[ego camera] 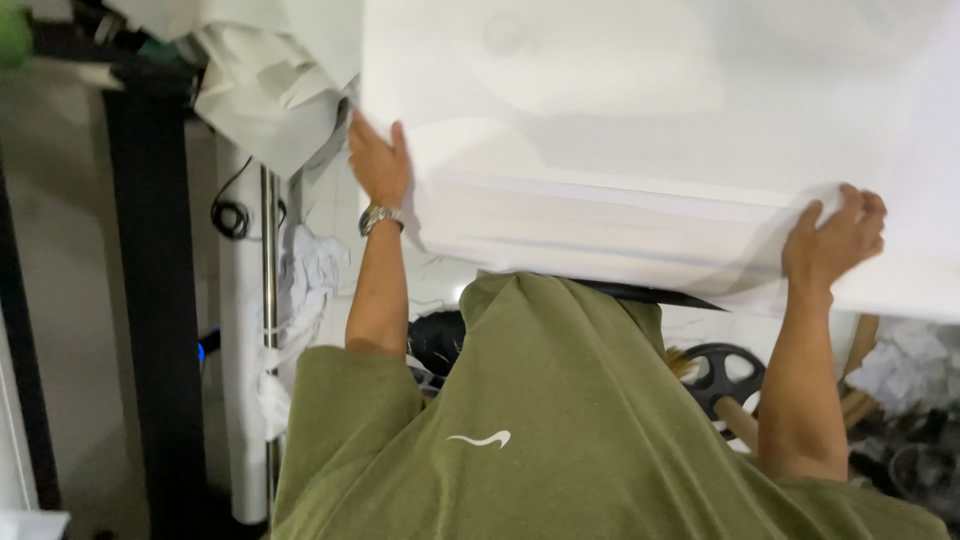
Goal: Operating a heat press machine to transfer printed designs onto fabric pieces.
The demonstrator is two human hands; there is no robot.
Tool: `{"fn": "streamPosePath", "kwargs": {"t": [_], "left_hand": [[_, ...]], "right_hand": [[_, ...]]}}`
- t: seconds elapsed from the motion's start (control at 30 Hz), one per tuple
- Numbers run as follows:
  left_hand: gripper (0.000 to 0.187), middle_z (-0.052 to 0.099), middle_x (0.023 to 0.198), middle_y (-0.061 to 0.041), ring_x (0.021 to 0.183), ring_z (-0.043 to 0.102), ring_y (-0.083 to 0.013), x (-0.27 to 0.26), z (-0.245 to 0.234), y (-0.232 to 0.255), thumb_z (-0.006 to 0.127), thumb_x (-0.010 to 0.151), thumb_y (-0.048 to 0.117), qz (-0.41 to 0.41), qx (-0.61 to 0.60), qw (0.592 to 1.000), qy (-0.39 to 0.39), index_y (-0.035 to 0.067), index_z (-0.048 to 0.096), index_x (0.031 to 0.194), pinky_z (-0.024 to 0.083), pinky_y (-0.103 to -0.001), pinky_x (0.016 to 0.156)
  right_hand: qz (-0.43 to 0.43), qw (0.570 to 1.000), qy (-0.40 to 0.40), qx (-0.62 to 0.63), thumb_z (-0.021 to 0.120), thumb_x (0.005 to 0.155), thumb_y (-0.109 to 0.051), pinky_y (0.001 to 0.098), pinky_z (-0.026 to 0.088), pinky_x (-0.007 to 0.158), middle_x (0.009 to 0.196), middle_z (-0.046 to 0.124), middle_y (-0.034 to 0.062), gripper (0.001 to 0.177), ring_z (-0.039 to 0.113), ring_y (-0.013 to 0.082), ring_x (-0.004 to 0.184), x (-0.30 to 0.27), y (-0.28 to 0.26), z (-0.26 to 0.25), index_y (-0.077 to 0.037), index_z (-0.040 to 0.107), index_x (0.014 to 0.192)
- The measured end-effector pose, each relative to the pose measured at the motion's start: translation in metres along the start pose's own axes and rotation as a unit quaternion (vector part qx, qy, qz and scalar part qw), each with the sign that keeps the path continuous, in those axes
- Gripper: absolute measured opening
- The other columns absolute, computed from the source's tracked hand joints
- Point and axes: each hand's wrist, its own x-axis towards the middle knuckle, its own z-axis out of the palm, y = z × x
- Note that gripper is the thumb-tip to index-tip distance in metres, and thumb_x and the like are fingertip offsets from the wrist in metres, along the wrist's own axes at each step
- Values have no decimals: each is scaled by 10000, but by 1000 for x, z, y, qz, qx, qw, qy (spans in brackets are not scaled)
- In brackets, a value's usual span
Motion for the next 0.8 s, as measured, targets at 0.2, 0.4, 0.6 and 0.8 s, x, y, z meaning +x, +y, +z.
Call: {"fn": "streamPosePath", "kwargs": {"t": [0.2,0.4,0.6,0.8], "left_hand": [[749,461,1524,-234,1331,528,-383,5,-8,-3,357,1092,536,-33,14,997,-64,-21,205,1569,464,-562,993],[731,479,1506,-267,1315,537,-411,4,-14,3,426,1088,505,-34,10,998,-52,-22,243,1559,466,-560,1008],[707,502,1494,-279,1320,528,-439,-4,-20,5,493,1085,461,15,-5,1000,-6,-3,270,1570,451,-569,998],[624,512,1452,-243,1286,554,-468,1,-40,16,623,1060,311,-11,-49,998,-33,61,347,1561,449,-652,1007]], "right_hand": [[-7,1000,20,-20,666,1030,-43,593,304,953,1367,508,229,313,538,424,1188,-5,-5,9,55,653,1327],[-25,998,51,-23,679,1010,-42,589,323,956,1352,516,221,312,518,433,1169,-8,1,15,37,650,1310],[-40,992,110,-50,671,989,-141,572,340,984,1342,563,223,344,545,403,1184,-16,16,32,-8,666,1306],[-37,986,104,-125,733,926,-285,482,367,907,1290,538,100,386,554,317,1111,-12,48,52,-140,662,1276]]}}
